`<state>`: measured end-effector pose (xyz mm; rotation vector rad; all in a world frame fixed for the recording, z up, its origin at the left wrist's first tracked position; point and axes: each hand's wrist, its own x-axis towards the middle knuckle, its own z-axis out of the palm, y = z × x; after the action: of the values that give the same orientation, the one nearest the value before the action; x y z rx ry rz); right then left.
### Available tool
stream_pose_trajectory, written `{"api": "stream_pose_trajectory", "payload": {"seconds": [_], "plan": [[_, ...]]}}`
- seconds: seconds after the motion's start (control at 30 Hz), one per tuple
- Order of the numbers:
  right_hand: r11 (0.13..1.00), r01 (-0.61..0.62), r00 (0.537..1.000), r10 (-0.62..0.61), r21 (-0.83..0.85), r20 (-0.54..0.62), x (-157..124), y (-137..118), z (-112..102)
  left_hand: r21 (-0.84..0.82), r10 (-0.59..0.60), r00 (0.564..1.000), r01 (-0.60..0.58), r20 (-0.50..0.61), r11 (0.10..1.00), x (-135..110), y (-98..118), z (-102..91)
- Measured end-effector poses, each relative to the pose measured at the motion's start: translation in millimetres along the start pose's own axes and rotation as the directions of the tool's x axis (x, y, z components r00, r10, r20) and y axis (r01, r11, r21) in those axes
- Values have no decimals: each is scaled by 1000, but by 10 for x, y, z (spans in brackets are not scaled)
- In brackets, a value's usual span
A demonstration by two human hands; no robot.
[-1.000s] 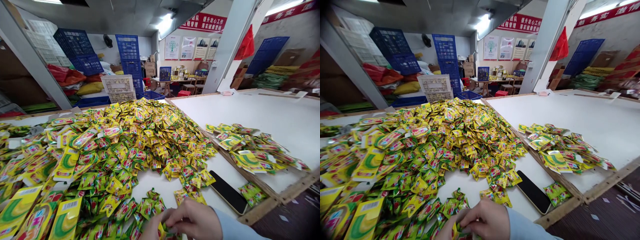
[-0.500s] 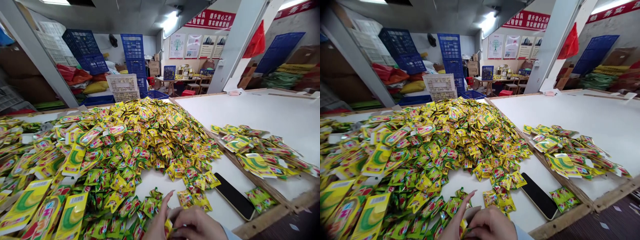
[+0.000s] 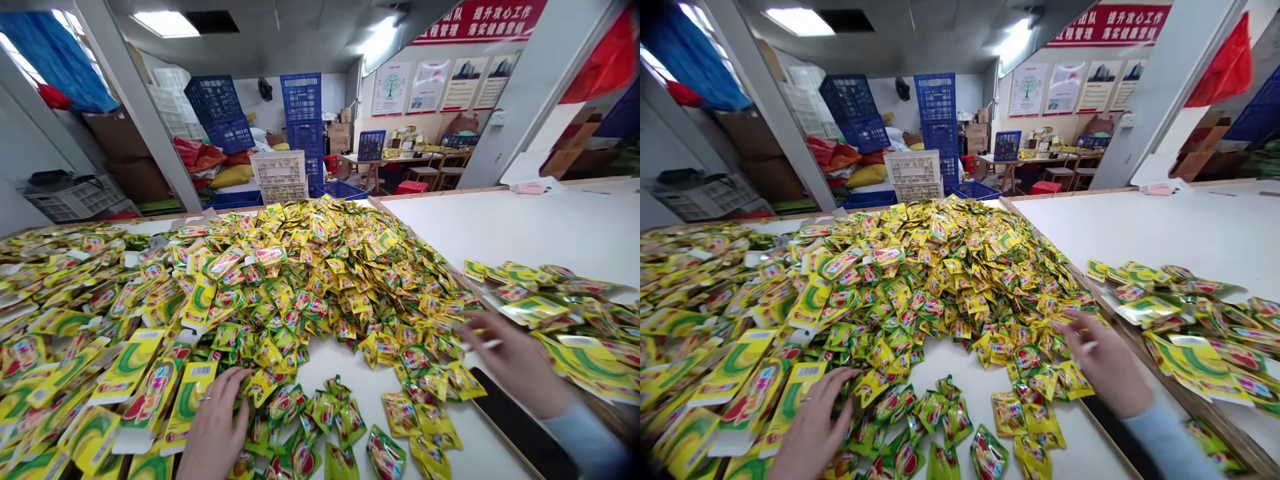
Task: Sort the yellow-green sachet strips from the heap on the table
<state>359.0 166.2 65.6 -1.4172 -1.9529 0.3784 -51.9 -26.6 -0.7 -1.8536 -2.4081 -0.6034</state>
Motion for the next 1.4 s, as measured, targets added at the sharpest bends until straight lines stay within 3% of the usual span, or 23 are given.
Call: {"api": "stream_pose_trajectory", "payload": {"seconds": [0.03,0.07,0.13,0.2,0.3,0.4,0.5,0.57,0.67,0.77,0.87,0.93,1.07,1.17,1.23,1.33,1.4], "plan": [[995,84,978,-92,51,187,-124,-211,272,6,43,998,-43,39,999,-16,-25,88],[985,155,938,-172,78,300,-255,-410,551,9,79,994,-80,71,997,-31,-32,185],[962,256,871,-274,98,407,-493,-719,1062,-3,102,989,-102,112,995,-46,-21,358],[971,231,855,-230,55,466,-647,-874,1447,-69,70,989,-61,128,996,-36,-6,446],[997,77,867,-81,28,492,-698,-878,1738,-279,-44,985,89,165,956,-1,39,391],[996,7,855,-55,94,516,-624,-803,1739,-504,-215,951,302,224,809,31,185,249],[969,-76,838,-66,235,542,-545,-810,1567,-698,-278,903,429,327,574,73,430,197],[849,-227,802,-115,477,587,-528,-868,1433,-793,-237,892,451,385,409,107,610,230],[520,-464,742,-213,717,635,-560,-969,1315,-837,-152,865,501,478,220,141,869,324],[409,-544,720,-222,733,658,-616,-1009,1312,-829,-72,839,544,539,132,124,1089,418],[382,-542,743,-199,749,639,-662,-1000,1330,-829,-43,838,544,543,131,71,1233,498],[387,-515,762,-202,765,615,-691,-1000,1317,-834,-103,849,529,519,159,35,1276,543],[431,-443,794,-218,786,567,-771,-1048,1253,-885,-225,916,385,331,263,-9,1279,597],[468,-415,806,-209,780,554,-831,-1085,1239,-873,-245,928,352,280,337,-9,1263,595],[456,-459,784,-195,762,589,-849,-1092,1261,-851,-247,938,327,242,411,3,1261,572],[397,-530,788,-96,749,609,-820,-1079,1303,-819,-223,954,289,202,496,21,1276,514],[348,-525,834,29,777,551,-772,-1065,1311,-835,-253,939,327,234,442,26,1293,477]]}}
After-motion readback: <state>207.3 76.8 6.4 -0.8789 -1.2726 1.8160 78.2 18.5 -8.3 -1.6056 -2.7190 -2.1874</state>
